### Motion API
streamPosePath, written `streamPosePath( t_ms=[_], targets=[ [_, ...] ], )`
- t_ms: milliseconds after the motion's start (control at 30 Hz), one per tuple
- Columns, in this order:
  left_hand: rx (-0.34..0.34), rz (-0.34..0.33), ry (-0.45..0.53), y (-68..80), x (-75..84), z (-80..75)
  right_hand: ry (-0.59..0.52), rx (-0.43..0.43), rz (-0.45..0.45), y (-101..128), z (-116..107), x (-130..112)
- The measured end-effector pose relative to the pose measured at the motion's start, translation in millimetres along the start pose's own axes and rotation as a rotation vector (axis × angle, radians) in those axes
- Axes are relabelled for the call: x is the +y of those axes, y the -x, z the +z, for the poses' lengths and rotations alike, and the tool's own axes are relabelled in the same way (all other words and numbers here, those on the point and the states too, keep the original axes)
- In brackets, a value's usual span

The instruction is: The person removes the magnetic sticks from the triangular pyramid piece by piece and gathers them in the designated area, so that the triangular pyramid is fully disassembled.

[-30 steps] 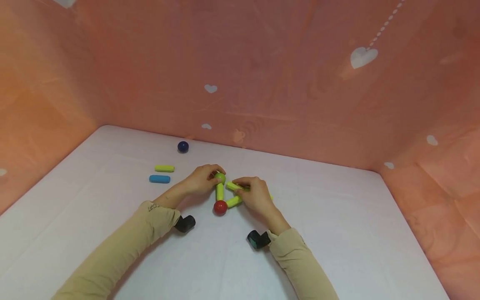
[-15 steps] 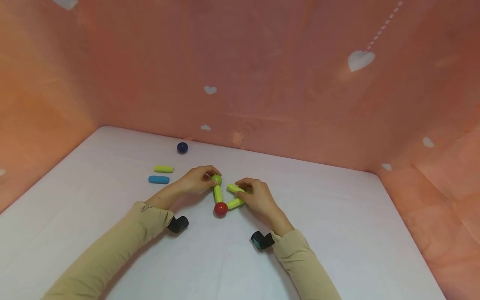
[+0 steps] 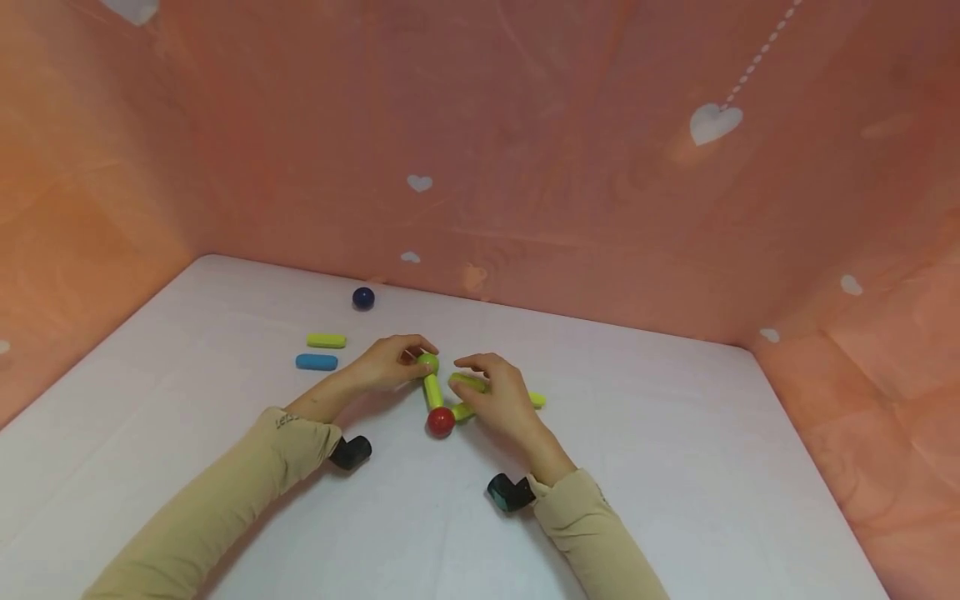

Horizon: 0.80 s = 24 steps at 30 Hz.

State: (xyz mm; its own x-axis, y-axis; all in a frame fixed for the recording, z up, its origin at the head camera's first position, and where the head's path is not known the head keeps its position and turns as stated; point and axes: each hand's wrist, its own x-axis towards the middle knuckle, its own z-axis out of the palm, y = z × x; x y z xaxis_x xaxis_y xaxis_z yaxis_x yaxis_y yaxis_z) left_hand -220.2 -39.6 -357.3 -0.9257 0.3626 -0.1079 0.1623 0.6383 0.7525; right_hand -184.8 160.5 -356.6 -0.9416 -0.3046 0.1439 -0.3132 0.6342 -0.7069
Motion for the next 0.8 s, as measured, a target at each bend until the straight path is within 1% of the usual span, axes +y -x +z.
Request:
streamPosePath(
  t_ms=[100, 300, 467, 633, 733, 800],
  targets=[
    [-0.002, 0.017, -0.001, 0.1, -1.8, 0.0, -0.028, 0.005, 0.000, 1, 3, -4],
    [-0.003, 0.033, -0.004, 2.3, -4.0, 0.6, -0.068, -0.043, 0.041, 3, 10, -8],
    [0.021, 0.032, -0.014, 3.6, -5.6, 1.3, -0.047, -0.066, 0.025, 3, 13, -7],
    [0.034, -0.003, -0.002, 4.0, -4.3, 0.9, -0.006, -0.071, 0.002, 2, 14, -9],
    [0.038, -0.004, -0.007, 4.2, -3.4, -0.2, 0.028, -0.078, -0.018, 1, 16, -11],
    [0.039, 0.004, -0.010, 4.1, -3.0, -0.8, 0.044, -0.085, -0.013, 0, 17, -13]
  ],
)
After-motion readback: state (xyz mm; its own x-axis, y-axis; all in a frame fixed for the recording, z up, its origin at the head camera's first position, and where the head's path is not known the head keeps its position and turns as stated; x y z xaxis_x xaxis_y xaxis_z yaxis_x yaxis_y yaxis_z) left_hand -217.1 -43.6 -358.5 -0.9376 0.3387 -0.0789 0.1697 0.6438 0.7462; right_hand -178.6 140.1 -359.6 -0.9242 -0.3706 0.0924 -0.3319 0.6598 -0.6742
